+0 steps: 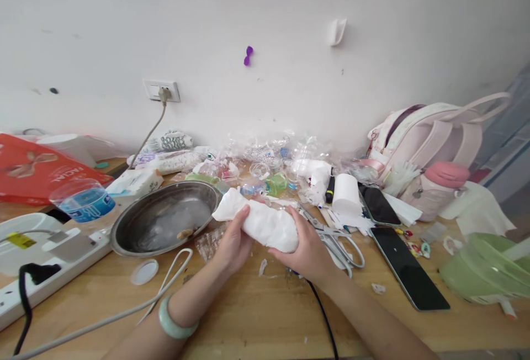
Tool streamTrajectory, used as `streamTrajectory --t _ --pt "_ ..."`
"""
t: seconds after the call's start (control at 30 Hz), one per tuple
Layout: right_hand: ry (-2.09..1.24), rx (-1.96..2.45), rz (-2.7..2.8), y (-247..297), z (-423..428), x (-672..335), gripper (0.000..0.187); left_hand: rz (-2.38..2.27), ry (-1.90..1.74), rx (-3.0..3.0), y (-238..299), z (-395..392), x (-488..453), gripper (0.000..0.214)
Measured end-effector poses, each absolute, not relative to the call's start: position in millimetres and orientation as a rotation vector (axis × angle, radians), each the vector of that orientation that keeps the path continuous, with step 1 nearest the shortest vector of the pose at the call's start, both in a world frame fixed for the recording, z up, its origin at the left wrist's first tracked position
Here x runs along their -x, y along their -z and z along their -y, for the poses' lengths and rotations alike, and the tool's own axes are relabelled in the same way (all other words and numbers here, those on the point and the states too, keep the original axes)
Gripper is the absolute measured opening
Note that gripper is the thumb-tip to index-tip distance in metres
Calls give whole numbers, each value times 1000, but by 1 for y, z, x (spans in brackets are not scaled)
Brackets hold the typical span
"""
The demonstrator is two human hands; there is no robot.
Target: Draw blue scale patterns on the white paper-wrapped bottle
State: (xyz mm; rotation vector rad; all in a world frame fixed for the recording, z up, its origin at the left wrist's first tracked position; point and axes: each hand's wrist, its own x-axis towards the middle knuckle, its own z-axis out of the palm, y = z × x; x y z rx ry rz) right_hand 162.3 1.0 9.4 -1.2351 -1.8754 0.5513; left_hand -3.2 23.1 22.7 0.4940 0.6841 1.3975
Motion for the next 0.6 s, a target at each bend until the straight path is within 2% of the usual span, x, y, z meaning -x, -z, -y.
streamTrajectory --t 0.1,0.2,0.5,0.6 --pt "-312 1133 1980 -5 -4 -165 83 -667 -1378 -434 -22 -23 2 31" --pt "-293 1109 2003 -6 -5 -167 81 -666 -1394 -443 -23 -21 2 28" --pt "-867 1295 1849 -18 0 -167 113 -537 -1509 -691 -24 -17 9 34" --pt "-1066 1196 1781 -17 -1 -170 107 -449 -1470 -812 -24 -16 11 31"
